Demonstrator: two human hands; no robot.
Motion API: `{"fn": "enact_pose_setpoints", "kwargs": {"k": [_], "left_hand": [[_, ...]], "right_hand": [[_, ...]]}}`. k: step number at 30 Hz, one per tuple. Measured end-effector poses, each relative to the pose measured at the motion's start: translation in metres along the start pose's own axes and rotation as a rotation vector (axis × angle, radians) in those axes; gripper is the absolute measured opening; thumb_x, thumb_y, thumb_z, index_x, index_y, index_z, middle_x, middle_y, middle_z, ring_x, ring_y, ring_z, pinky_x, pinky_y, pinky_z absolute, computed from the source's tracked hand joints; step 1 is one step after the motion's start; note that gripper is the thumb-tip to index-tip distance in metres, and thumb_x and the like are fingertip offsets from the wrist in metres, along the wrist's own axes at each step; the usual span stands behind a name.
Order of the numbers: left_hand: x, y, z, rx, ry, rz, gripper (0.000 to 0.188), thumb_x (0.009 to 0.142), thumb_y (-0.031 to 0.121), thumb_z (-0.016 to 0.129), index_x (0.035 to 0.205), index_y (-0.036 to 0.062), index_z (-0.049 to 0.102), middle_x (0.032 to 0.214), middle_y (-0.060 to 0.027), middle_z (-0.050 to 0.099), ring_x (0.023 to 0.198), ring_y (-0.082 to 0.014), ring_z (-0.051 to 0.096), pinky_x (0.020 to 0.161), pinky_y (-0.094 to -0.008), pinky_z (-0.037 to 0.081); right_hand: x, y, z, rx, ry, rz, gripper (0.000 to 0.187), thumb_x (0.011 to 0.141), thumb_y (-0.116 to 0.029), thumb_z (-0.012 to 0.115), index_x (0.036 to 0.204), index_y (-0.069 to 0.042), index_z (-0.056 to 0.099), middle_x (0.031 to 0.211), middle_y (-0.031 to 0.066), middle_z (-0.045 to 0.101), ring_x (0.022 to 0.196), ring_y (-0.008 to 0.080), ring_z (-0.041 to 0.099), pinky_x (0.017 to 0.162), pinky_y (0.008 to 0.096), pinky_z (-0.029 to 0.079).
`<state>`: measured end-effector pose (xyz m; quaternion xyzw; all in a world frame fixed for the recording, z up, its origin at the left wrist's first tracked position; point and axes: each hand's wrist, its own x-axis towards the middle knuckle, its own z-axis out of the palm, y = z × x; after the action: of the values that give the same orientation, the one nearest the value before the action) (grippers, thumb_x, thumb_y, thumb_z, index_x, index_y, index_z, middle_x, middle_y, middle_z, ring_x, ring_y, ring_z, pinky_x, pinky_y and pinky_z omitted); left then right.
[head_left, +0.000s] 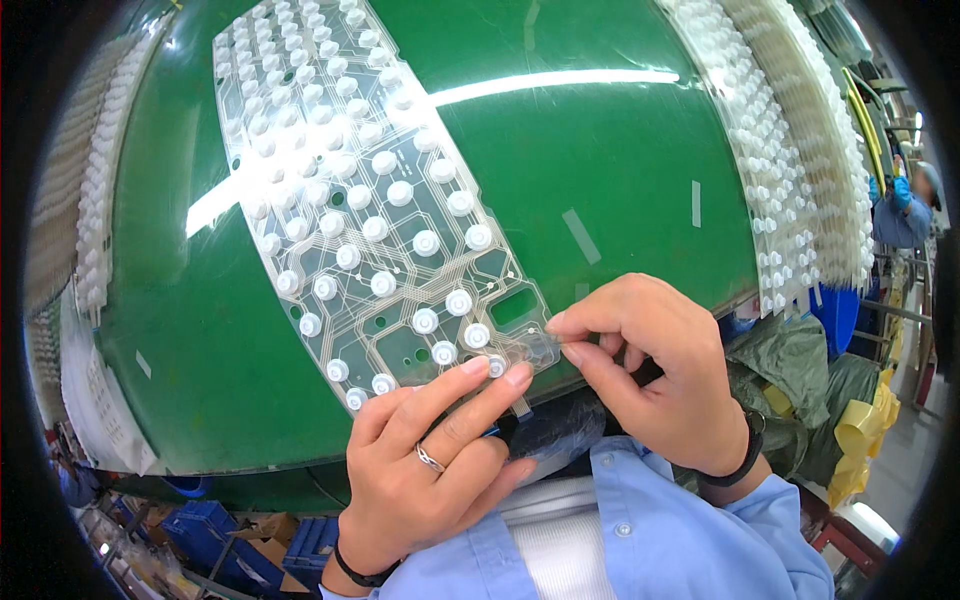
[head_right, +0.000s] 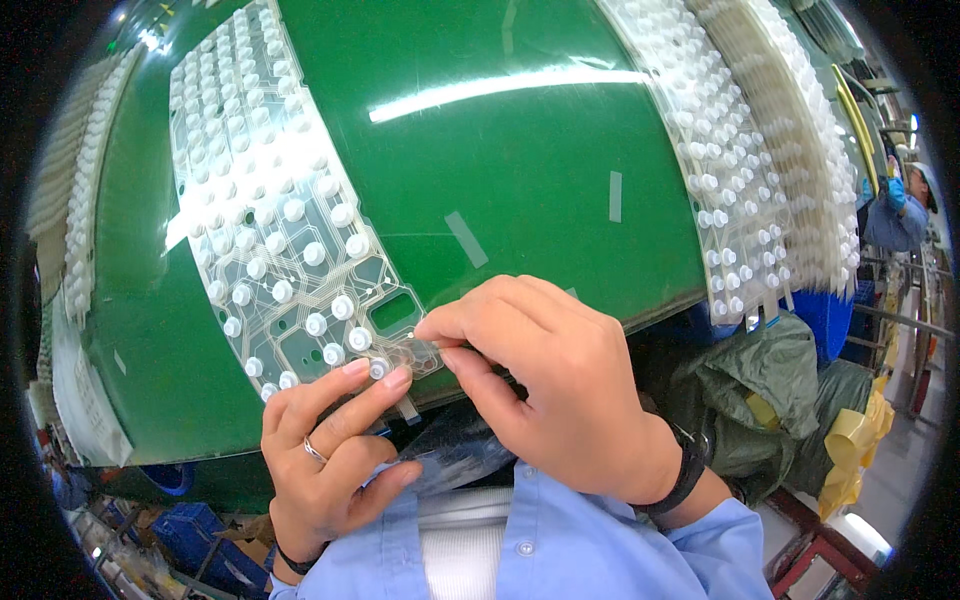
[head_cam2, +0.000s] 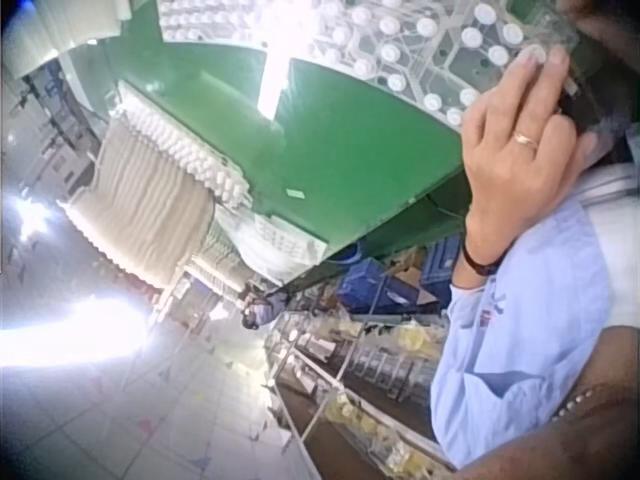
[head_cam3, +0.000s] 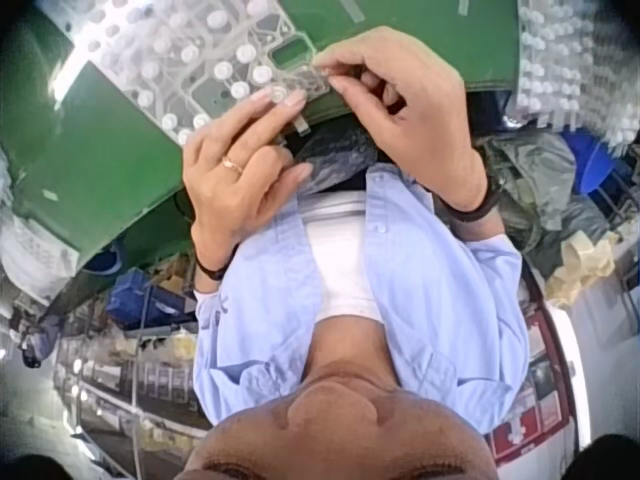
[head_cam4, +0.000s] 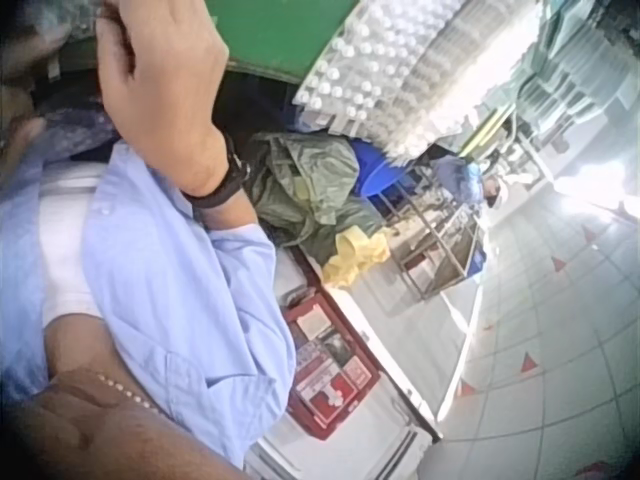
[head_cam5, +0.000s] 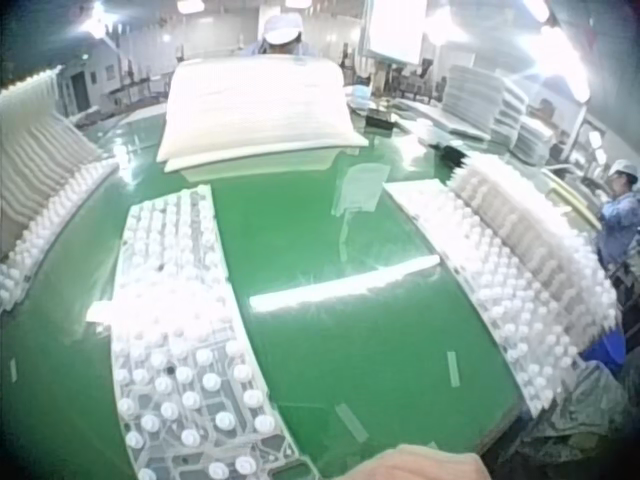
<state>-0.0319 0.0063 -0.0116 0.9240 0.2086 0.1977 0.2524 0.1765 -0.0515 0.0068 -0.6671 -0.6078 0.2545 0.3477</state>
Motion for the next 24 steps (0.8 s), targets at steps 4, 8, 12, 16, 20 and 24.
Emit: {"fn": "enact_pose_setpoints", "kwargs": {"k": [4,8,12,16,20,24], "left_hand": [[0.0,0.001,-0.001,0.001,0.003,-0.021,0.032,0.076,0.032,0.073,0.064,0.0133,0.05,0.117,-0.0048,0.068,0.11,-0.0246,0.06,0.079,-0.0333,0.042],[0.003,0.003,-0.003,-0.002,0.01,-0.046,0.034,0.075,0.029,0.074,0.063,0.0133,0.046,0.117,-0.0012,0.069,0.11,-0.0192,0.061,0.077,-0.0293,0.043],[0.006,0.004,-0.005,-0.029,0.011,-0.047,0.03,0.075,0.028,0.074,0.065,0.0126,0.05,0.115,-0.0017,0.069,0.109,-0.02,0.062,0.076,-0.0299,0.043],[0.001,0.004,-0.008,-0.089,0.1,-0.056,0.026,0.075,0.028,0.074,0.068,0.0114,0.056,0.109,-0.0042,0.071,0.105,-0.0222,0.063,0.075,-0.0314,0.045],[-0.003,0.013,-0.013,-0.239,0.155,-0.116,0.024,0.073,0.027,0.077,0.077,0.0077,0.064,0.103,-0.0089,0.071,0.089,-0.0244,0.067,0.069,-0.0325,0.05],[-0.002,0.026,-0.011,-0.335,0.143,-0.14,0.03,0.075,0.028,0.078,0.086,0.0019,0.068,0.084,-0.0107,0.071,0.068,-0.0235,0.066,0.061,-0.031,0.05]], "right_hand": [[0.005,0.004,0.0,-0.247,0.03,-0.218,0.023,0.072,-0.004,0.075,0.094,-0.006,0.068,0.076,0.0044,0.058,0.063,0.0184,0.051,0.06,0.0304,0.041],[0.015,0.003,0.002,-0.327,0.078,-0.158,0.028,0.075,-0.016,0.074,0.1,-0.008,0.065,0.073,0.0026,0.053,0.067,0.0206,0.051,0.062,0.0331,0.038],[0.016,0.011,0.01,-0.227,0.175,-0.039,0.03,0.076,-0.014,0.074,0.103,-0.006,0.063,0.073,0.0027,0.053,0.069,0.0206,0.052,0.059,0.0355,0.038],[0.003,0.001,0.0,0.051,0.101,-0.118,0.036,0.077,-0.013,0.075,0.11,-0.005,0.063,0.086,0.0082,0.06,0.08,0.025,0.058,0.067,0.0366,0.045],[-0.033,-0.025,-0.015,0.104,-0.204,-0.13,0.029,0.079,-0.016,0.073,0.105,-0.006,0.066,0.088,0.0092,0.063,0.079,0.0265,0.062,0.069,0.0361,0.049],[-0.045,-0.026,-0.021,0.041,-0.216,-0.08,0.02,0.08,-0.015,0.071,0.098,-0.006,0.068,0.082,0.0055,0.063,0.072,0.0229,0.062,0.065,0.0335,0.048]]}}
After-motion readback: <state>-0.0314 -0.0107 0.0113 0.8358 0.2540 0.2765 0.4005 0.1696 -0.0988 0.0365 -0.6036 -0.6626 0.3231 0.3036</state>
